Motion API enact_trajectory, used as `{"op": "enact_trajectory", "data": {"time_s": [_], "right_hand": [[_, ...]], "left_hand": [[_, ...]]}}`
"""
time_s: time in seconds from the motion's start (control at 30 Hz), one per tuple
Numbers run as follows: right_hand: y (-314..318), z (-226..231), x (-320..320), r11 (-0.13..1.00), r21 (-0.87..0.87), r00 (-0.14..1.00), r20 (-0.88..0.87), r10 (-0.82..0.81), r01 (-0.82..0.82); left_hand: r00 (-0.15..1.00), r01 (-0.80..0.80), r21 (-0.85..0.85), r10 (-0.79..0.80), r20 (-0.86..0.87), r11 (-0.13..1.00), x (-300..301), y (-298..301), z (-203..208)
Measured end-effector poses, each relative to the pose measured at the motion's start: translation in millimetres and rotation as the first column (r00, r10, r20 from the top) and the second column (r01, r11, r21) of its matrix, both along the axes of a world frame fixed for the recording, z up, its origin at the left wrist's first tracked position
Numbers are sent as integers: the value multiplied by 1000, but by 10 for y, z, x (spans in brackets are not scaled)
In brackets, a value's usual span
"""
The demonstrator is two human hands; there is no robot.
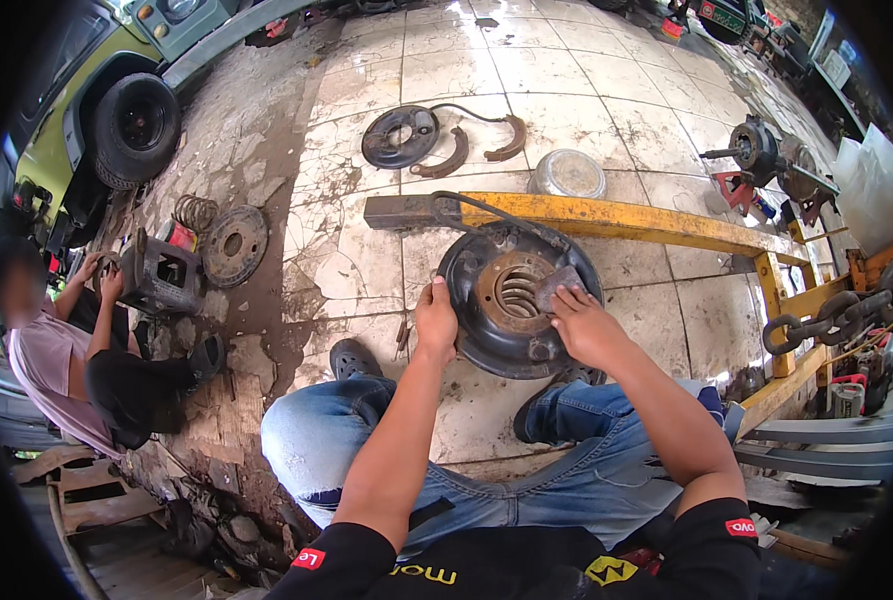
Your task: The person sits on the floor and scrubs the inside surface of a brake drum with a small abrasive pad. The person repeatedly rotates the drum and scrubs different areas of the inner surface.
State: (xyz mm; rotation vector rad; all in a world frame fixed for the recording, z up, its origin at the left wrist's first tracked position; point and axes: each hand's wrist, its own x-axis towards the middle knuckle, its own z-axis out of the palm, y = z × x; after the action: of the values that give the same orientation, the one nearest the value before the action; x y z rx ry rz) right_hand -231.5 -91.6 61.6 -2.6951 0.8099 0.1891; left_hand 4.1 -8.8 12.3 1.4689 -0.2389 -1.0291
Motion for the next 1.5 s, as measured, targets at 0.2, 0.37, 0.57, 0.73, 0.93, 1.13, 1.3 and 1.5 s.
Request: {"op": "enact_trajectory", "data": {"time_s": [0.2,0.37,0.57,0.73,0.93,1.13,1.3,1.5], "right_hand": [[223,216,103,983,104,987,64,145,-151],[211,112,59,995,42,995,42,86,-88],[-10,62,11,997,13,996,43,-74,74],[335,87,20,975,107,969,179,171,-192],[124,74,41,1000,22,997,68,-23,21],[12,1,-13,997,76,986,164,-27,15],[335,57,49,971,112,949,259,177,-211],[103,2,22,1000,24,995,103,-16,13]], "left_hand": [[1000,-18,-3,18,-4,1000,79,33,-175],[999,-30,-2,30,-42,1000,33,-28,-61],[994,-66,64,60,88,996,8,14,-56],[999,-46,-5,46,3,999,30,-6,-144],[998,-65,-10,64,-6,998,54,-30,-223],[998,-47,-38,45,-39,998,27,-10,-118],[998,-56,-22,55,-8,998,57,-12,-188],[999,-50,-18,49,-13,999,33,-10,-150]]}}
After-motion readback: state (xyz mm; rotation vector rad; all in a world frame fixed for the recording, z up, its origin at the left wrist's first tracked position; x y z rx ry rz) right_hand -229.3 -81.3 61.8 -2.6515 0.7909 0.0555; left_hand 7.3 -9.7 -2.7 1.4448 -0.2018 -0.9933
